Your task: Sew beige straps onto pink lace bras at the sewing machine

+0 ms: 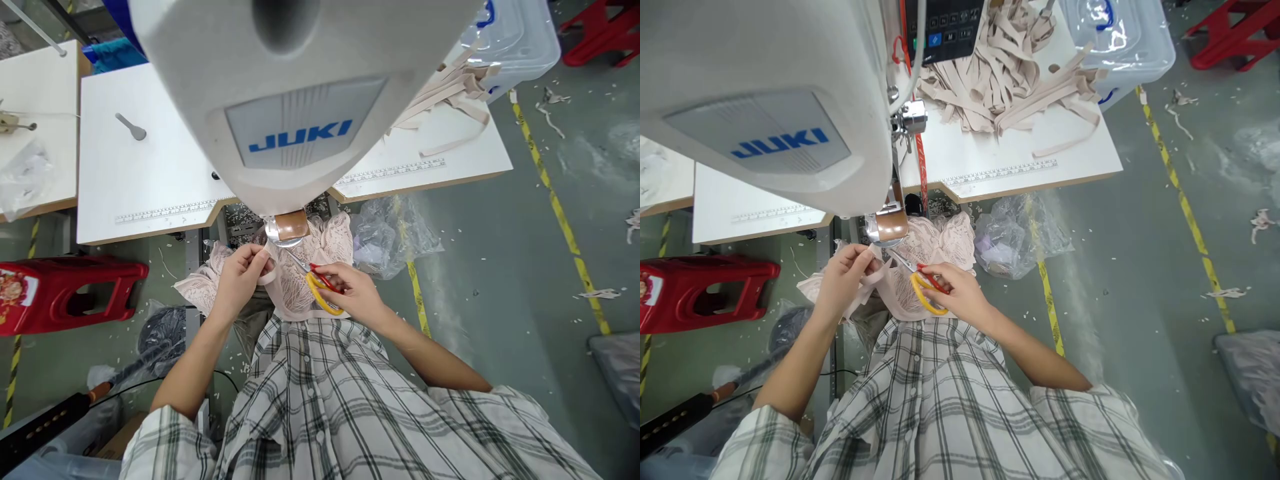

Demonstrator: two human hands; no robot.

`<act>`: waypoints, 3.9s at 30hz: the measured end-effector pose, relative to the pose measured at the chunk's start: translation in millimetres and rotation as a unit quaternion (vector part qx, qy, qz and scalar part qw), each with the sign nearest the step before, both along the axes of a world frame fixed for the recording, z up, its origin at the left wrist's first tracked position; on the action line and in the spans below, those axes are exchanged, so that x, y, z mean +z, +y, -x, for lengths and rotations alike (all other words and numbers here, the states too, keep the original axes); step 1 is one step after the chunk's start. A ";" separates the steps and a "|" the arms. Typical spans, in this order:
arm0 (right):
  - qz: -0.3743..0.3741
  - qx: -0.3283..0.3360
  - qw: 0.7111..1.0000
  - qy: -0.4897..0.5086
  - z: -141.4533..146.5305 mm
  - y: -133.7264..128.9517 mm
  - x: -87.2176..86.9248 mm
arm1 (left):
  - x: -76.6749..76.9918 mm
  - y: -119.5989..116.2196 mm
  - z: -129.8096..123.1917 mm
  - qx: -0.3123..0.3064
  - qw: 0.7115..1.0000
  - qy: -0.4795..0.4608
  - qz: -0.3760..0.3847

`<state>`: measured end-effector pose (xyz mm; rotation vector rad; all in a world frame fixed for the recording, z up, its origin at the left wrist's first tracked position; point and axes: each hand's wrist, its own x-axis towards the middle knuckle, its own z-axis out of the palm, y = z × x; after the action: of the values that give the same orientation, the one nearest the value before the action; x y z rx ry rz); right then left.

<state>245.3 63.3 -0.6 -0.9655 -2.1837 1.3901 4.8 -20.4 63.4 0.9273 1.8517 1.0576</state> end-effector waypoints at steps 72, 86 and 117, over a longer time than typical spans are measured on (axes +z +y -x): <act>-0.053 0.016 0.995 0.088 108.9 126.8 75.8 | 10.6 37.3 -11.3 -0.073 0.815 0.562 -0.120; -0.023 -0.001 0.996 0.081 107.9 122.8 77.0 | 12.3 30.9 -2.8 -0.064 0.807 0.578 -0.107; 0.002 -0.031 0.991 0.132 91.9 126.4 62.2 | 15.9 38.1 -11.4 -0.078 0.843 0.516 -0.130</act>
<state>153.4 189.8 61.6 -0.7937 -1.9418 1.4062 16.2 17.7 79.3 2.0635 2.4078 0.7416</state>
